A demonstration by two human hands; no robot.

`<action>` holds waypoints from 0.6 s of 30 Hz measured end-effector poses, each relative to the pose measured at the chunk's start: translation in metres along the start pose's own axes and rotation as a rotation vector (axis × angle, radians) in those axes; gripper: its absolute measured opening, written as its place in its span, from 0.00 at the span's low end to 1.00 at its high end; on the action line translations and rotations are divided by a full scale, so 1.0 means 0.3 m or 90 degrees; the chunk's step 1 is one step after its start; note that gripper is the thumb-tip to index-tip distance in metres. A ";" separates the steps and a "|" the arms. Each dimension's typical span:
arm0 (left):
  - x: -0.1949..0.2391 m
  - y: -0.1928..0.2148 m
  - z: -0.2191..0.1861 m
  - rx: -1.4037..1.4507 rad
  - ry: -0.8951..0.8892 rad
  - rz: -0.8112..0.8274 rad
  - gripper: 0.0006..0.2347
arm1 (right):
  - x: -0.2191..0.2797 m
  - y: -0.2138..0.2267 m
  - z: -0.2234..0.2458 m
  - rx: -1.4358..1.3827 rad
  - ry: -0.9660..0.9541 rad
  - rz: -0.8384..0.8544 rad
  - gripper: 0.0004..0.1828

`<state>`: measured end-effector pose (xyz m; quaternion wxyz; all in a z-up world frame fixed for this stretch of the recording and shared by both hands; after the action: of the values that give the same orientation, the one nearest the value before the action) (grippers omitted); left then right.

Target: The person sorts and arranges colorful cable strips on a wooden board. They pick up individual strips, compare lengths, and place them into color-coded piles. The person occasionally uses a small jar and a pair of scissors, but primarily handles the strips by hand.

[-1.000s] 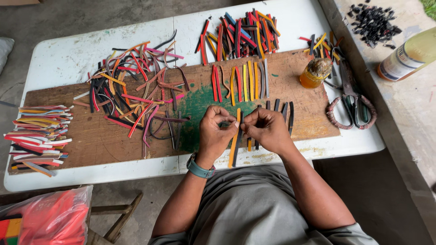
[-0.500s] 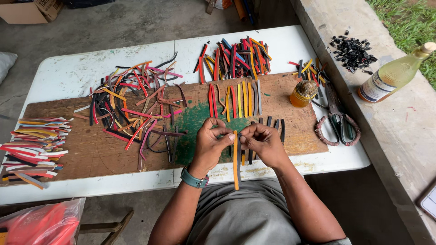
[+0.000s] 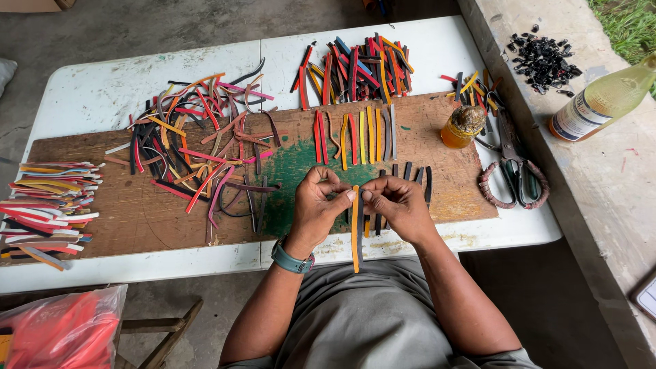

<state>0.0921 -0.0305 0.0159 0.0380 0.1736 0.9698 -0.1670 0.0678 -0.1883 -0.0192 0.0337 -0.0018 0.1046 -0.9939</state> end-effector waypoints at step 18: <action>-0.033 -0.011 -0.104 -0.251 -0.124 -0.057 0.10 | 0.012 -0.016 0.017 0.060 0.008 -0.026 0.09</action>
<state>0.0997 -0.0260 0.0475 0.1570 0.1030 0.9822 0.0080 0.0640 -0.1849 -0.0132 0.0129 0.0041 0.0582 -0.9982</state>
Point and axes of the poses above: each hand's wrist, its own x-axis away from the middle knuckle, its own y-axis out of the back of the hand, z = x × y, the point moved 10 cm from there along -x, towards the middle knuckle, and after that the axes turned 1 degree about x, right-handed, at the moved point
